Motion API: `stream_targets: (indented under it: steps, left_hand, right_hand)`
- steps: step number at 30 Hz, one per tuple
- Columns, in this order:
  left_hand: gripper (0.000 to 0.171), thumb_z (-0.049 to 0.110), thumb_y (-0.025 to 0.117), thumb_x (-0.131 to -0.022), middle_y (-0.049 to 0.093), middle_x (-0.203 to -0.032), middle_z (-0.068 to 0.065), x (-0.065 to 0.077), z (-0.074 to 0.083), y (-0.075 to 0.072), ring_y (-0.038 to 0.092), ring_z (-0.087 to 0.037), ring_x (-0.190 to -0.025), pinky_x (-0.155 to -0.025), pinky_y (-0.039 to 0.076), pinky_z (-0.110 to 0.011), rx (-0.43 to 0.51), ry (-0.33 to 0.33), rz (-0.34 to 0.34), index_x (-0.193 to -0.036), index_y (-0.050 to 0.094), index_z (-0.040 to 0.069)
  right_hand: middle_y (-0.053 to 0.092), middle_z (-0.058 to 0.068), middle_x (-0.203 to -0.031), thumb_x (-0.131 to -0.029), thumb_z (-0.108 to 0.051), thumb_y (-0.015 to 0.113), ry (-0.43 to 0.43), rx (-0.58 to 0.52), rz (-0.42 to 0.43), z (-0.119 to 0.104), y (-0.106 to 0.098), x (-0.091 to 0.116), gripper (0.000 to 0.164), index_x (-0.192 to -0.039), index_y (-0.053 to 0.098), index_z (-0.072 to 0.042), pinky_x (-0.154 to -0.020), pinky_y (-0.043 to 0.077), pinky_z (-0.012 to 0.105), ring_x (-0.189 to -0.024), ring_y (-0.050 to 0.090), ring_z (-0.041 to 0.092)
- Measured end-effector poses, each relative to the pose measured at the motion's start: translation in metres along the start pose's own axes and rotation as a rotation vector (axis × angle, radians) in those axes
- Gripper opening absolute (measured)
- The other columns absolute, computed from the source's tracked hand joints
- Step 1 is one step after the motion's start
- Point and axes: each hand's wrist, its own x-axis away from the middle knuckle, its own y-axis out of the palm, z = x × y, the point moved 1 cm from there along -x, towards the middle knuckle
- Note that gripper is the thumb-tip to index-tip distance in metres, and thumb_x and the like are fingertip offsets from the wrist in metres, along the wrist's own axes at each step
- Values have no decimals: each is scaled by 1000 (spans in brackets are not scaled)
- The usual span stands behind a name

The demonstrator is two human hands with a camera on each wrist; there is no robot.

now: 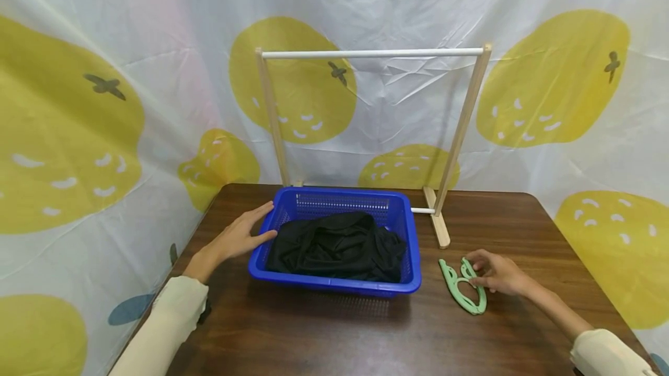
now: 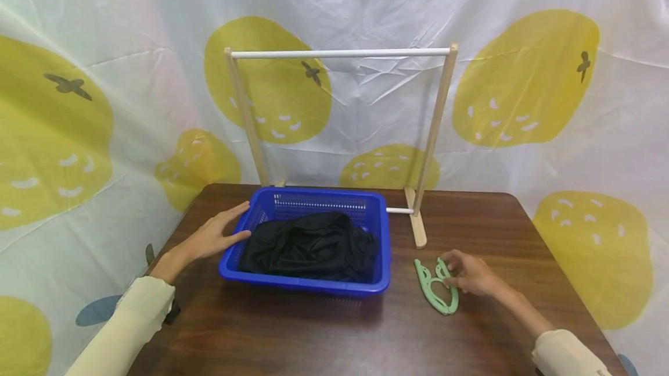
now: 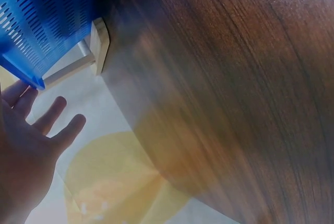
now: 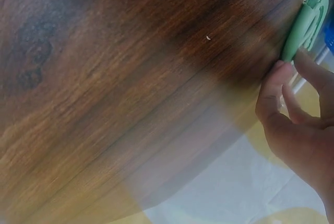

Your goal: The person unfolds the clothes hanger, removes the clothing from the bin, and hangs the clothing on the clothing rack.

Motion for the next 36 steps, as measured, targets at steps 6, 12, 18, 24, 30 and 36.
stream_targets:
  steps: [6,12,18,24,30,36]
  left_hand:
    - [79,50,65,-101,31,-169,-9,0,0,0,32,-43,-151,-118,26,-66,-7,-3,2,-163,35,12]
    - [80,50,65,-101,30,-169,-11,0,0,1,32,-44,-151,-117,26,-67,-5,-7,-7,-163,34,11]
    - [80,51,64,-101,30,-169,-12,0,1,0,32,-45,-150,-116,27,-69,4,-18,-14,-164,33,12]
    - [80,52,64,-101,30,-169,-12,-1,-1,0,31,-44,-151,-117,26,-68,6,-22,-20,-164,33,12]
    - [81,52,65,-100,30,-169,-10,-1,-1,0,31,-43,-151,-117,26,-68,16,-15,-15,-164,33,12]
    - [81,53,64,-100,29,-170,-9,-1,-1,-1,31,-42,-152,-117,26,-68,20,-14,-20,-164,33,13]
  right_hand:
    - [63,18,-103,-91,-5,78,0,10,-24,-1,1,0,64,-142,46,16,-51,51,28,-66,61,13]
    - [61,18,-103,-93,-5,76,11,-27,-62,-4,0,1,65,-144,42,17,-52,52,29,-63,59,14]
    - [59,17,-101,-94,-5,75,-3,-46,-86,-2,1,1,62,-142,41,18,-52,52,27,-58,54,10]
    - [59,26,-108,-93,-7,77,-3,-70,-61,-2,-2,3,60,-139,42,14,-55,54,30,-78,66,19]
    - [67,28,-107,-97,-3,72,-71,-76,-41,-5,-5,4,59,-140,35,13,-55,54,32,-83,70,21]
    - [72,23,-95,-98,4,67,-116,-151,-59,-5,-5,2,58,-141,28,9,-54,51,31,-77,68,15]
